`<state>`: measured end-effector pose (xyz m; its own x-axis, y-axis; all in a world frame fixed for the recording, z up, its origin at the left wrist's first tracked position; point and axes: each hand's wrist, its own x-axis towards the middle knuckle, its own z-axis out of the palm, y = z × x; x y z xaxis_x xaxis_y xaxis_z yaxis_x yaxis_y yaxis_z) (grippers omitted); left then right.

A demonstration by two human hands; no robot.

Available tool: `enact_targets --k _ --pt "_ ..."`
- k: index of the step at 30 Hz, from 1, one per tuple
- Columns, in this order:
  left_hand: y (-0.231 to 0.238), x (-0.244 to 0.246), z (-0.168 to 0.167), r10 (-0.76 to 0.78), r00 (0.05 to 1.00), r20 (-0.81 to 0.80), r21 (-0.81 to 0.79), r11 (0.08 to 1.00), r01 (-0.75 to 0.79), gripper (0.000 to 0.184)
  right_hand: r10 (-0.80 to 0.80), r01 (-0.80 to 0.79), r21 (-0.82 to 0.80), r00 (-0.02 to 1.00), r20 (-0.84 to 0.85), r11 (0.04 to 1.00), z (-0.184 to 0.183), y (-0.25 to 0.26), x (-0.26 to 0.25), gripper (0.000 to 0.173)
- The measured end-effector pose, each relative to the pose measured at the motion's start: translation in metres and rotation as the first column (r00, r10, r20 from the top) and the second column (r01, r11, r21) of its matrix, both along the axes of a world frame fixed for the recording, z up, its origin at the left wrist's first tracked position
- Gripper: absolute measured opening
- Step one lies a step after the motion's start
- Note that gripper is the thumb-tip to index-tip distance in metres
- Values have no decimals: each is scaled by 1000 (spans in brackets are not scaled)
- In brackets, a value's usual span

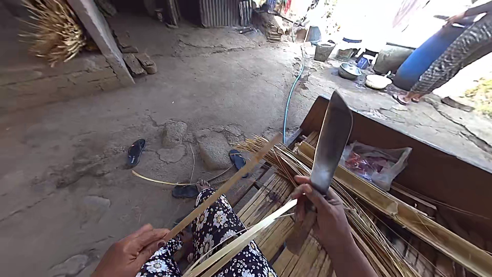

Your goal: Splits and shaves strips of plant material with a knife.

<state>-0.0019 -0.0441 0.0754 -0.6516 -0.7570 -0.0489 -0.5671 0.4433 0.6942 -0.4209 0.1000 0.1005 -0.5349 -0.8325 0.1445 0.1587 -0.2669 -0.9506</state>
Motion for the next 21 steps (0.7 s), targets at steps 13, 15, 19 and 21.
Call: enact_targets --k 13,15,19,21 --pt "4 70 -55 159 975 154 -149 979 -136 20 235 -236 9 962 -137 972 28 -55 65 16" --pt "5 74 -54 241 956 167 -201 957 -206 19 275 -279 -5 948 -159 960 26 -54 82 9" --pt "26 21 1 229 943 -242 -350 886 -305 42 421 -436 -74 893 -159 897 26 -53 129 8" --pt "43 -22 29 136 870 -474 -257 924 -284 40 485 -511 -124 853 -194 850 27 -53 153 8"
